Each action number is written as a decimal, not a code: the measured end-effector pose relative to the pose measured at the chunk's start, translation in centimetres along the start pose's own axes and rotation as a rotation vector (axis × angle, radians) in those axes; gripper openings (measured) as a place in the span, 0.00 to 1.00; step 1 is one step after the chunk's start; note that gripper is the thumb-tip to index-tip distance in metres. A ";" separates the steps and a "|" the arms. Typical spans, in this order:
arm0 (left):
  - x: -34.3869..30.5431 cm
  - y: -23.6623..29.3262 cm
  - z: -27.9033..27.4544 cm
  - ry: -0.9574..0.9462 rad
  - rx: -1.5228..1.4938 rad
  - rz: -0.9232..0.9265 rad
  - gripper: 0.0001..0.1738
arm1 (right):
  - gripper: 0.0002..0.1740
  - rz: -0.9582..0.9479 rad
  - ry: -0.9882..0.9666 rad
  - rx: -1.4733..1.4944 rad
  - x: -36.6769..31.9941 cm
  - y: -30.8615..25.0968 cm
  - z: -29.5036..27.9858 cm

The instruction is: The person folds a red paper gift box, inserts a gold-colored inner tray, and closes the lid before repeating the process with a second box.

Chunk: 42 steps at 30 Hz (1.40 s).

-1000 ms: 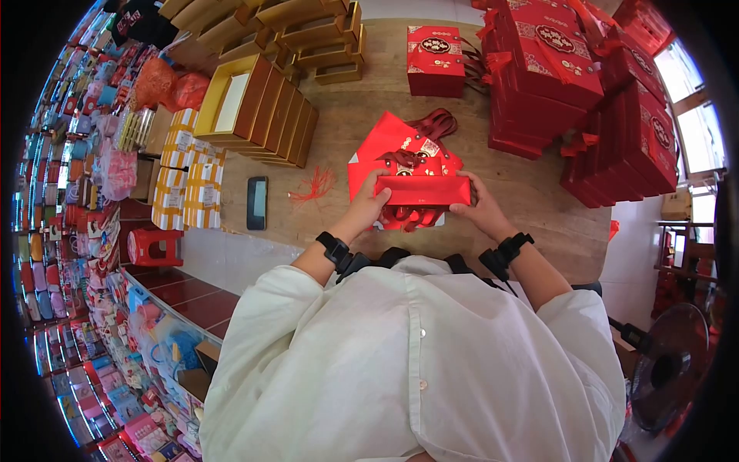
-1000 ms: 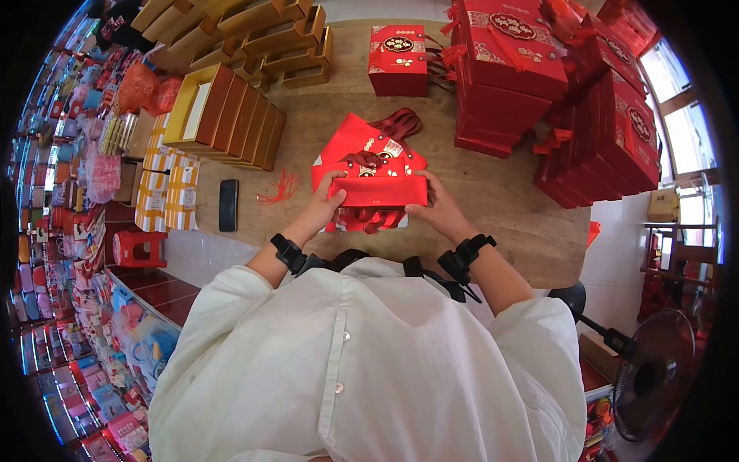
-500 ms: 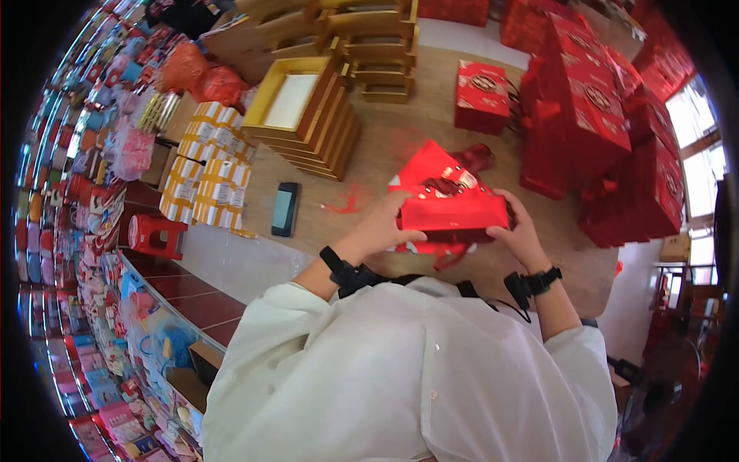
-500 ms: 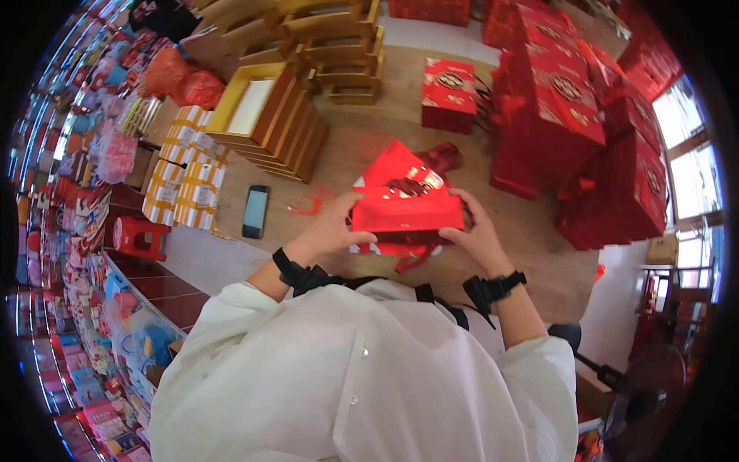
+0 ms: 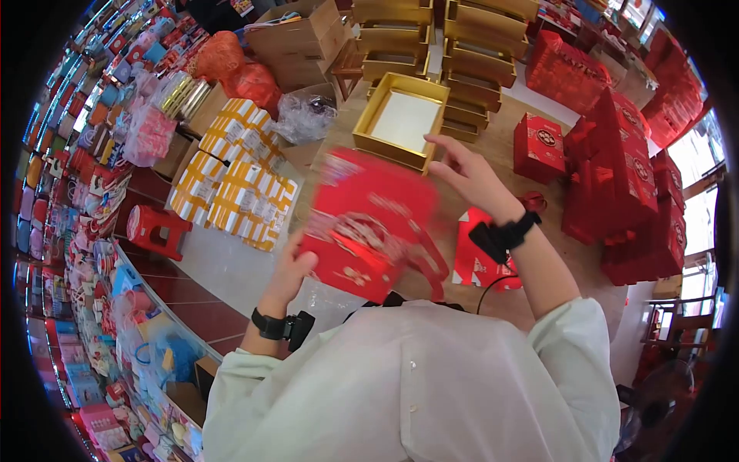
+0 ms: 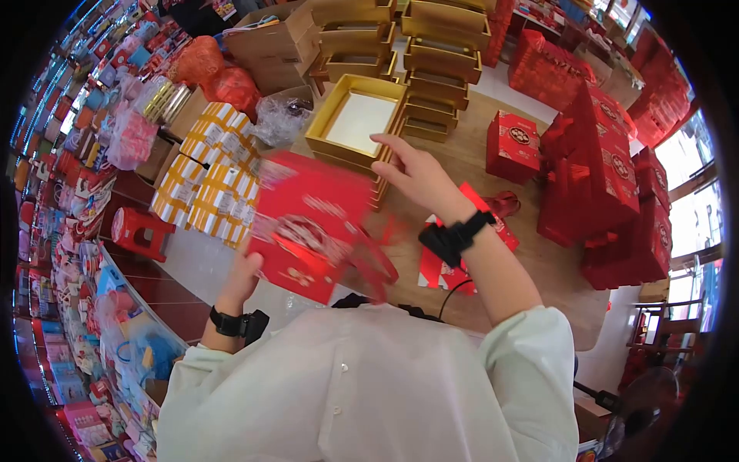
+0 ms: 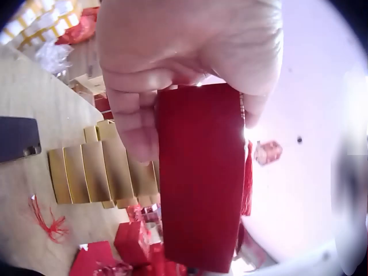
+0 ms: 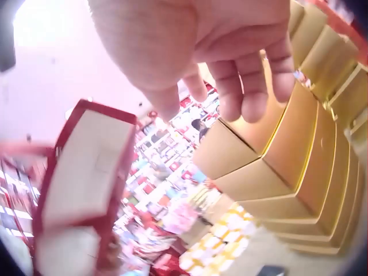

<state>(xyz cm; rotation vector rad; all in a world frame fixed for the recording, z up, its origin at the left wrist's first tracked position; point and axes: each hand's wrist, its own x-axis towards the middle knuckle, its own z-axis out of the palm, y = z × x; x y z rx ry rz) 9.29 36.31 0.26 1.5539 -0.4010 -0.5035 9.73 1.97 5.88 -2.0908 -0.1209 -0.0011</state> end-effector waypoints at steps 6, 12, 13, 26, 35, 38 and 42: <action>0.6 1.0 -4.1 0.230 -0.798 -0.056 0.26 | 0.12 -0.118 0.355 -0.672 2.0 0.9 2.0; 3.3 2.7 -2.4 0.008 -0.584 -0.037 0.25 | 0.07 -0.066 0.577 -0.347 -12.3 -7.9 -3.9; 3.9 3.2 -1.6 0.025 -0.481 0.001 0.25 | 0.07 -0.200 0.552 -0.487 -14.3 -9.3 -4.2; 8.1 5.7 4.9 -0.498 -0.502 -0.174 0.28 | 0.11 -0.049 0.332 -0.973 -24.2 -11.7 -1.3; 7.7 5.4 9.1 -0.685 -0.308 -0.342 0.27 | 0.09 0.126 0.313 -1.049 -25.0 -11.8 -1.2; 7.4 4.5 10.0 -0.753 -0.240 -0.352 0.27 | 0.09 0.135 0.305 -1.063 -24.5 -11.4 -1.1; 7.7 3.5 10.6 -0.746 -0.375 -0.354 0.27 | 0.16 0.138 0.373 -0.925 -23.4 -11.3 -0.6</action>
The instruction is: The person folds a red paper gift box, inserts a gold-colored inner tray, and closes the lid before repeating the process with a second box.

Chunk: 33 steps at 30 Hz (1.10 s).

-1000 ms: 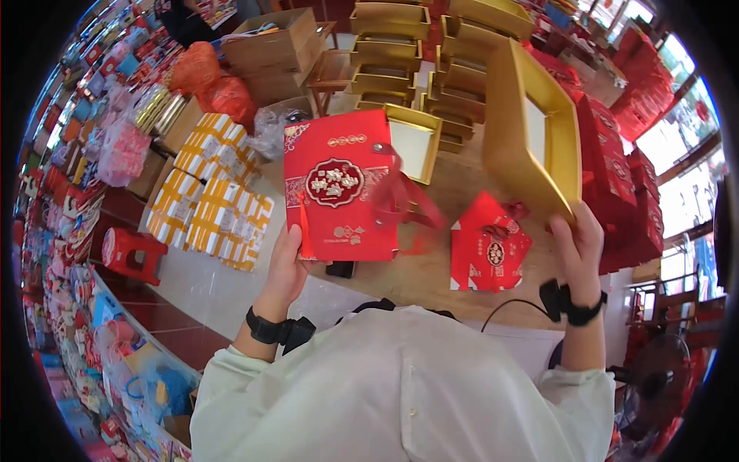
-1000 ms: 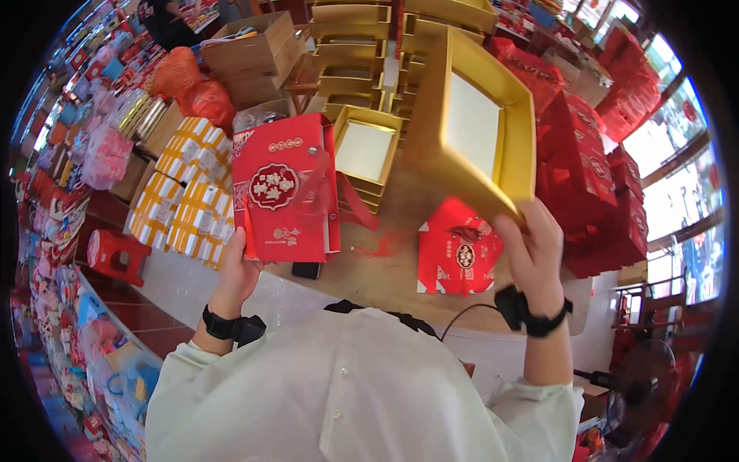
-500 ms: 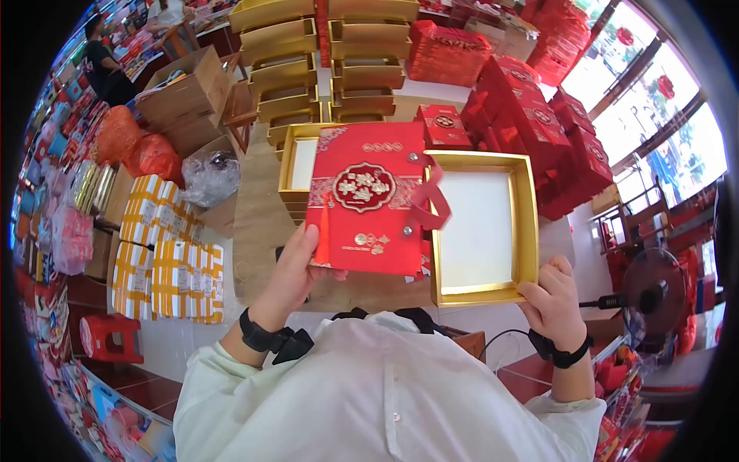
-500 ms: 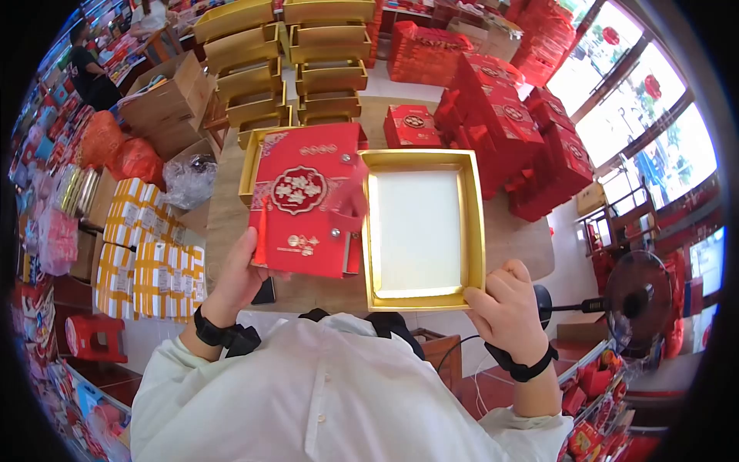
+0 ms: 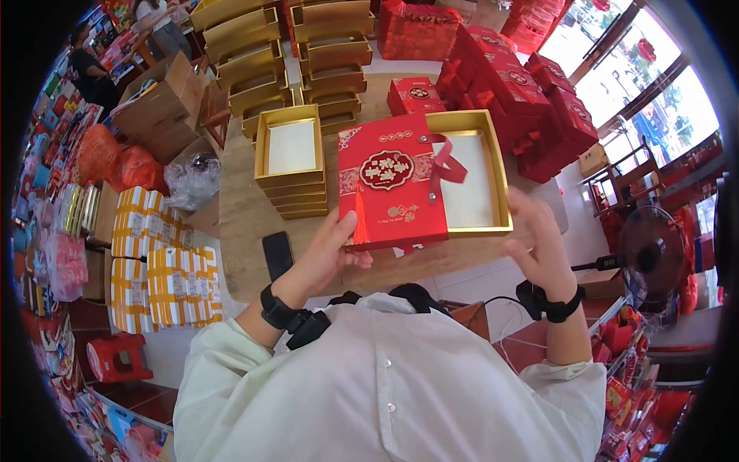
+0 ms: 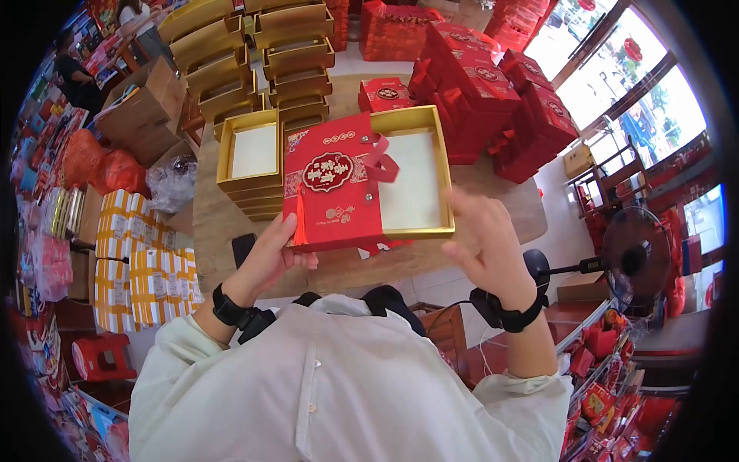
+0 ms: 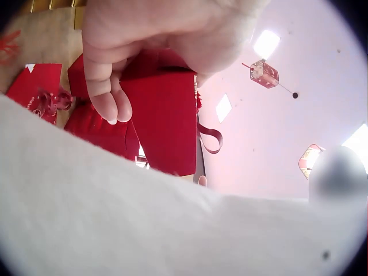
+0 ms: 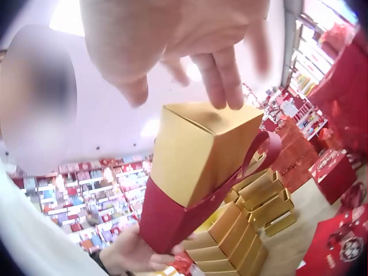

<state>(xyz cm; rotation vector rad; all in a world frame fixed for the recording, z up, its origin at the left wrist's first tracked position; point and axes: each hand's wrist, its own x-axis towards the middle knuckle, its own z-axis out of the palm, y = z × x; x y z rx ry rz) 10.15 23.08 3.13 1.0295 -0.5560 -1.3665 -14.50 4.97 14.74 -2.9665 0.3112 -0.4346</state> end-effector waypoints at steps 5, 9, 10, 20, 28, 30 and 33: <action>0.5 -0.4 0.3 0.099 0.079 0.026 0.26 | 0.23 0.324 0.296 0.704 0.2 2.5 6.6; 1.1 -1.4 1.1 0.055 0.337 0.126 0.32 | 0.23 0.280 0.200 0.649 1.0 -1.3 9.1; 1.5 -1.7 0.8 0.059 0.338 0.129 0.32 | 0.23 0.275 0.199 0.651 1.0 -1.0 9.2; 1.3 3.3 4.9 0.029 0.783 0.665 0.49 | 0.30 0.442 0.380 1.939 1.3 0.6 12.2; 2.0 3.4 5.0 -0.087 0.600 0.641 0.37 | 0.31 0.411 0.363 1.930 1.5 0.2 12.1; 2.1 3.4 5.2 -0.088 0.544 0.658 0.36 | 0.32 0.411 0.357 1.871 1.6 0.1 12.2; 2.1 3.2 5.0 -0.089 0.480 0.655 0.33 | 0.32 0.389 0.354 1.810 1.7 0.4 12.6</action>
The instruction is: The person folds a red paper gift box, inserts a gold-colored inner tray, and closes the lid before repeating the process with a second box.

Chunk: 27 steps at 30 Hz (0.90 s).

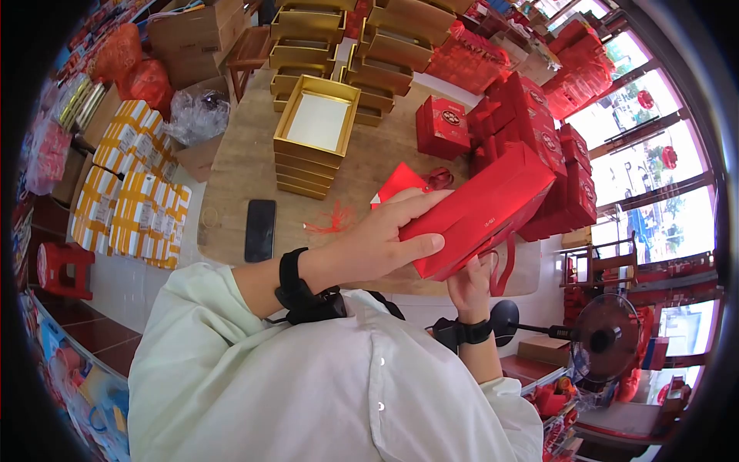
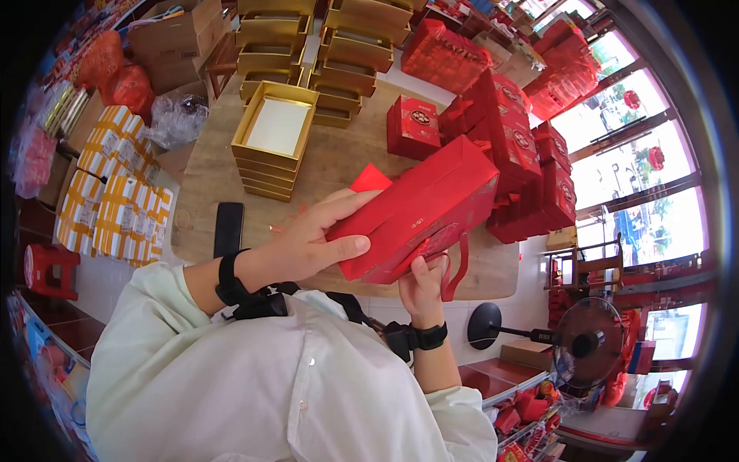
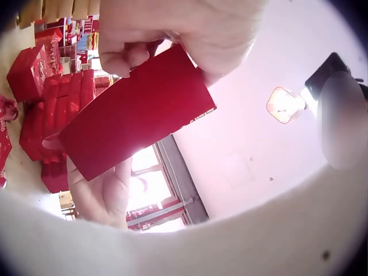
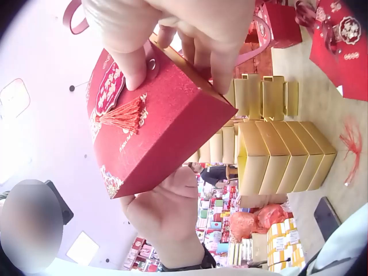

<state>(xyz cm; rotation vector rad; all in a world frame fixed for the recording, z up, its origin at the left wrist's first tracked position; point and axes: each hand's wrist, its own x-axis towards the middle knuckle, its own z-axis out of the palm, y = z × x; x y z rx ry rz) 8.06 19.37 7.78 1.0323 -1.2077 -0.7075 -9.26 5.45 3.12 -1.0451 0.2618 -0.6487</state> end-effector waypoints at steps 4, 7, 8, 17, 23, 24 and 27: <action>-0.2 -0.3 -0.4 -0.022 -0.045 -0.023 0.31 | 0.32 0.016 0.028 -0.008 0.2 0.0 -0.7; 0.2 0.0 -1.4 -0.096 -0.118 -0.041 0.36 | 0.30 -0.035 -0.063 -0.045 0.5 -0.1 -0.8; 0.1 0.2 -1.5 -0.092 -0.120 -0.042 0.36 | 0.29 -0.036 -0.061 -0.044 0.5 0.0 -0.8; -0.4 -0.4 -1.3 -0.063 0.209 -0.036 0.39 | 0.36 0.017 -0.026 -0.122 0.8 0.3 -0.9; 0.4 -0.3 -2.6 -0.002 0.170 -0.104 0.40 | 0.37 -0.036 -0.014 -0.305 0.6 0.5 -0.5; 0.6 -0.2 -2.4 0.018 0.158 -0.140 0.38 | 0.37 -0.024 -0.029 -0.418 0.5 0.6 -0.4; 0.9 -2.0 -2.5 0.096 0.045 -0.173 0.36 | 0.36 -0.020 0.037 -0.417 0.4 0.5 0.4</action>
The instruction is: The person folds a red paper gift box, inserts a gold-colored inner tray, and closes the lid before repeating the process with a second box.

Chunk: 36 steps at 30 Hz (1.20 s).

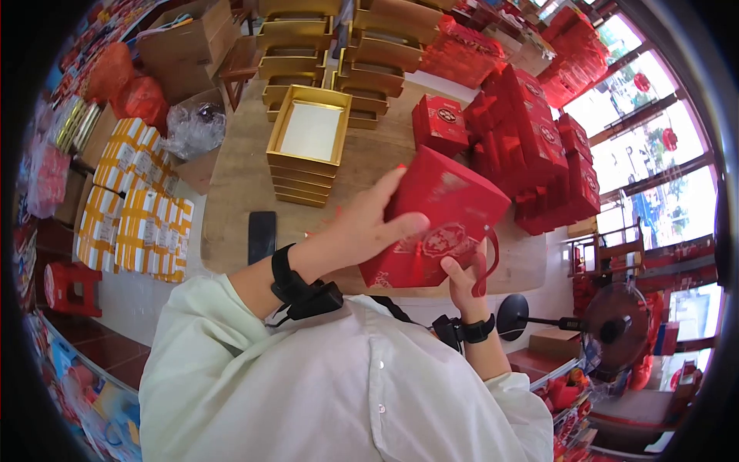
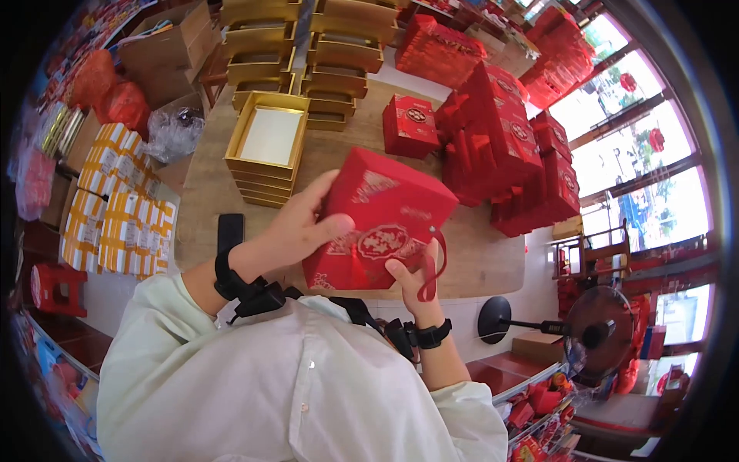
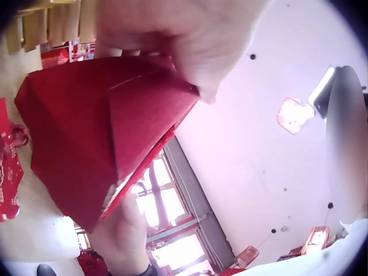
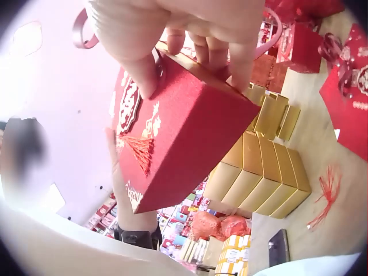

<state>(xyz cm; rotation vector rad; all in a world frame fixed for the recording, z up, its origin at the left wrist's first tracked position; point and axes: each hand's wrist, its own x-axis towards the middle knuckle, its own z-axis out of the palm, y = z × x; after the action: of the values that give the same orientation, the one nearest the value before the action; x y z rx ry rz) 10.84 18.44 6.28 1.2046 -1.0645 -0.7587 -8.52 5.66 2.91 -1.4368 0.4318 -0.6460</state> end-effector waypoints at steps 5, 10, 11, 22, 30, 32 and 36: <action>0.0 -4.9 1.4 0.106 -0.229 -0.123 0.28 | 0.31 -0.047 0.112 -0.077 1.0 0.4 -1.7; 0.0 -8.4 0.5 0.162 -0.988 -0.528 0.25 | 0.25 0.371 -0.174 -0.224 2.0 -3.4 -4.9; 0.2 -8.5 0.4 0.140 -1.041 -0.561 0.25 | 0.22 0.389 -0.147 -0.224 2.3 -3.5 -5.4; 4.7 -10.0 4.2 0.188 -1.019 -0.609 0.25 | 0.11 -0.335 0.122 -0.855 7.7 -3.5 -10.7; 7.9 -10.9 7.8 0.230 -0.889 -0.555 0.26 | 0.05 -0.357 -0.043 -0.749 12.4 -1.1 -17.4; 8.4 -11.0 8.7 0.246 -0.905 -0.541 0.26 | 0.04 -0.286 -0.034 -0.511 13.4 -0.3 -19.1; 8.8 -11.5 10.4 0.259 -0.949 -0.544 0.25 | 0.07 -0.083 -0.274 -0.313 13.7 -1.0 -20.1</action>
<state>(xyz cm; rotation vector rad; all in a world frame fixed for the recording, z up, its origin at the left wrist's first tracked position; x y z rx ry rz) 4.98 4.13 -2.68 0.7059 -0.0679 -1.2881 -11.01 -18.53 3.28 -1.8212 0.2651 -0.4498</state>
